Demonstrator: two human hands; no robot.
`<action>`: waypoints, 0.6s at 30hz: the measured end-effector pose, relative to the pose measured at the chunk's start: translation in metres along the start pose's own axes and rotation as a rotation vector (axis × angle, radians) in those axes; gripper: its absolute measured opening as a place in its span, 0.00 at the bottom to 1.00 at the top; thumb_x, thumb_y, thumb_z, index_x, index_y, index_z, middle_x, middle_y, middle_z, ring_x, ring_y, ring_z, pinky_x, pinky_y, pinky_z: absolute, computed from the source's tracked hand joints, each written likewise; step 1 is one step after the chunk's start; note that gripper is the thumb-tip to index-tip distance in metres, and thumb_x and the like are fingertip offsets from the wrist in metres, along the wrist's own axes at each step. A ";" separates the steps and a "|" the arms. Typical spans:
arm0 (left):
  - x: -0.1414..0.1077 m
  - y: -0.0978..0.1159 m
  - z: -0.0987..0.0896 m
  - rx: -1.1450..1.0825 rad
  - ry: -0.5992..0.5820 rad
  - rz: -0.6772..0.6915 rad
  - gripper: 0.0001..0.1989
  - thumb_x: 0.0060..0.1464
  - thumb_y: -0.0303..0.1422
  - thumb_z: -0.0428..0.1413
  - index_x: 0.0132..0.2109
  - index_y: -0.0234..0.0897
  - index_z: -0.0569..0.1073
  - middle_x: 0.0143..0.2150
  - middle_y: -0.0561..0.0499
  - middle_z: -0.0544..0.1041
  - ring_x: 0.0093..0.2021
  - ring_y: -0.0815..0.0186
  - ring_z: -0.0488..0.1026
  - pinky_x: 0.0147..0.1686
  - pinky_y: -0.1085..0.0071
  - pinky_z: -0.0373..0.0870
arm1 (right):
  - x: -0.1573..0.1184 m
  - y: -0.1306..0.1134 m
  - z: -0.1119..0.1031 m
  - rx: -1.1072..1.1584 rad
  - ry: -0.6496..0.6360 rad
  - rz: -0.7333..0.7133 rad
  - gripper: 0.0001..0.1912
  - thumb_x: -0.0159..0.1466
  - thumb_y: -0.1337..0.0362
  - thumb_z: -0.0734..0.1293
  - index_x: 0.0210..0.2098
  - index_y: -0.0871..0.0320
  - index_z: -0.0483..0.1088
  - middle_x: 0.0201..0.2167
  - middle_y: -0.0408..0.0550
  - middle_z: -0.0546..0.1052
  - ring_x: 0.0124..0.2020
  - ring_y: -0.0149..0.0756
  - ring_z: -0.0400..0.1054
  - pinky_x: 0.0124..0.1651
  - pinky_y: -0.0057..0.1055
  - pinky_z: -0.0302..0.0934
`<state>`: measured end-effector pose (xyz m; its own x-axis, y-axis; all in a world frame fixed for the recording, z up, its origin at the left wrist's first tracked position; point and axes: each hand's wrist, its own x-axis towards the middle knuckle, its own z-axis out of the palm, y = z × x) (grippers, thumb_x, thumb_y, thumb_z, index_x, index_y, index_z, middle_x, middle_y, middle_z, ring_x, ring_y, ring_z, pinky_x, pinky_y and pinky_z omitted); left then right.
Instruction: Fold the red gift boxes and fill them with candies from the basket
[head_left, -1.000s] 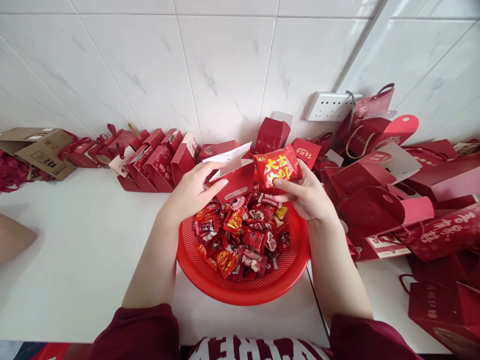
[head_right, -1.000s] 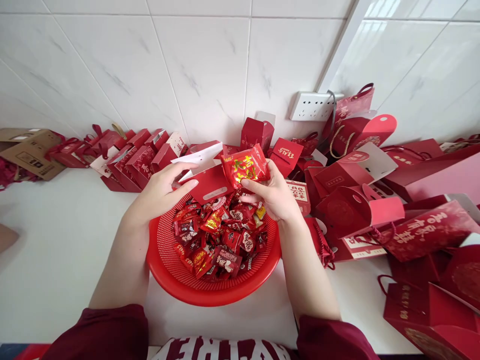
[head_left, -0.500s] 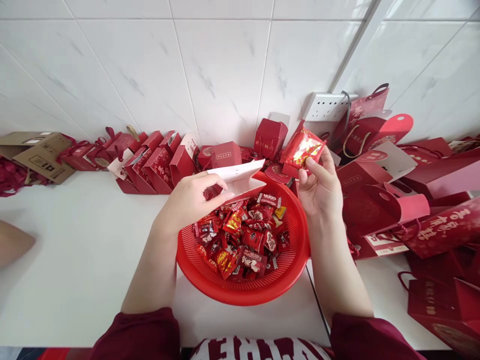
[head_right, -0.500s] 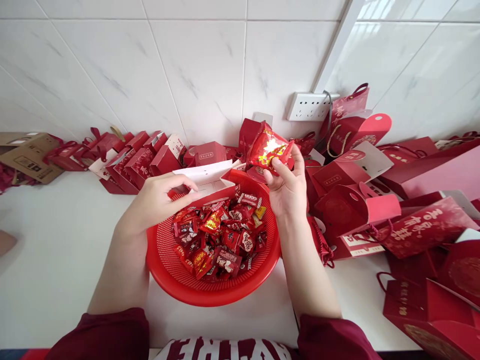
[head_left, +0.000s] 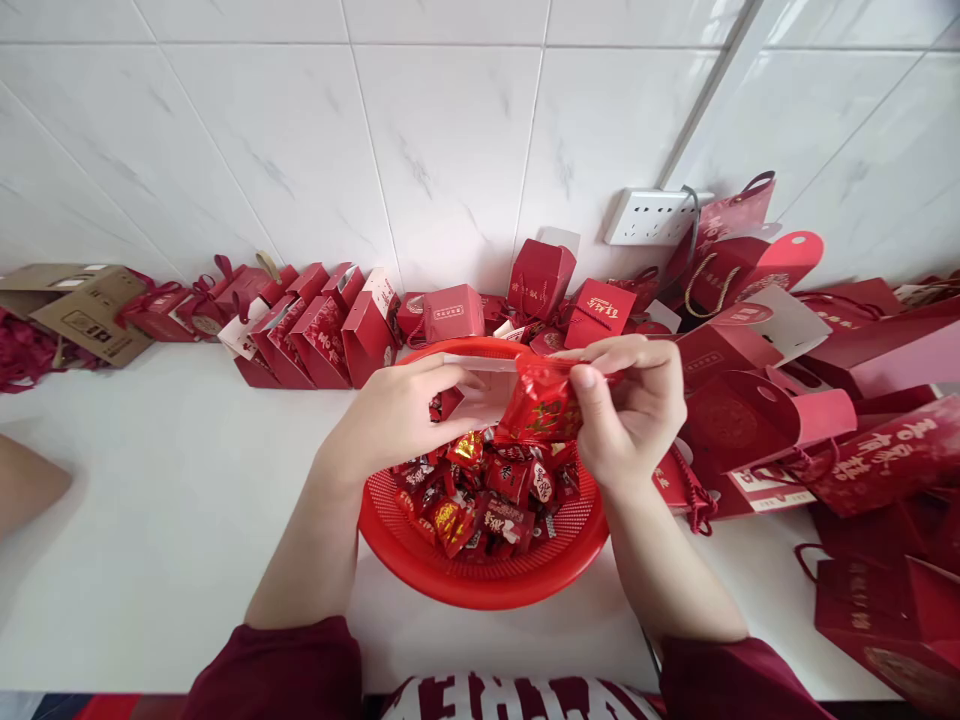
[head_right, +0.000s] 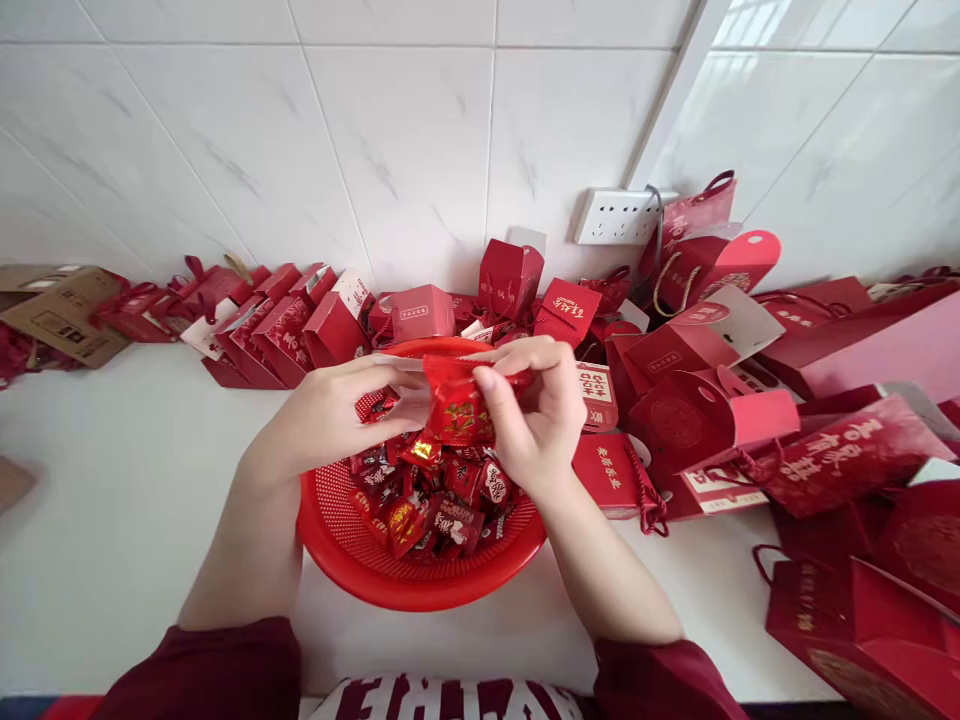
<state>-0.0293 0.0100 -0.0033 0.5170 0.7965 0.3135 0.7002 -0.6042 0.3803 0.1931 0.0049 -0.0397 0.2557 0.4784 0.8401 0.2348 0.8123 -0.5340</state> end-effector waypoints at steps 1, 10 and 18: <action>0.000 0.002 0.001 0.008 -0.014 0.020 0.23 0.58 0.46 0.63 0.58 0.45 0.76 0.60 0.52 0.78 0.56 0.57 0.77 0.57 0.63 0.72 | -0.002 -0.001 0.002 0.014 -0.039 -0.054 0.07 0.67 0.66 0.70 0.37 0.51 0.66 0.33 0.42 0.73 0.36 0.37 0.75 0.39 0.37 0.70; 0.001 0.012 0.002 -0.013 -0.115 0.084 0.30 0.57 0.53 0.62 0.60 0.42 0.75 0.69 0.51 0.70 0.66 0.54 0.69 0.67 0.59 0.65 | 0.008 -0.006 0.007 -0.079 0.002 -0.008 0.07 0.67 0.67 0.71 0.38 0.52 0.68 0.32 0.42 0.73 0.33 0.32 0.72 0.34 0.32 0.69; 0.003 0.004 0.000 -0.159 -0.112 0.094 0.18 0.67 0.46 0.55 0.53 0.40 0.79 0.65 0.51 0.74 0.63 0.60 0.73 0.63 0.65 0.67 | -0.005 -0.002 -0.008 -0.118 -0.222 0.119 0.05 0.70 0.63 0.68 0.44 0.52 0.67 0.35 0.43 0.74 0.33 0.33 0.72 0.34 0.31 0.70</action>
<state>-0.0248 0.0096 -0.0008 0.6340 0.7288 0.2585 0.5645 -0.6646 0.4895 0.1989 -0.0020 -0.0439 0.0790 0.6402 0.7641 0.3266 0.7076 -0.6266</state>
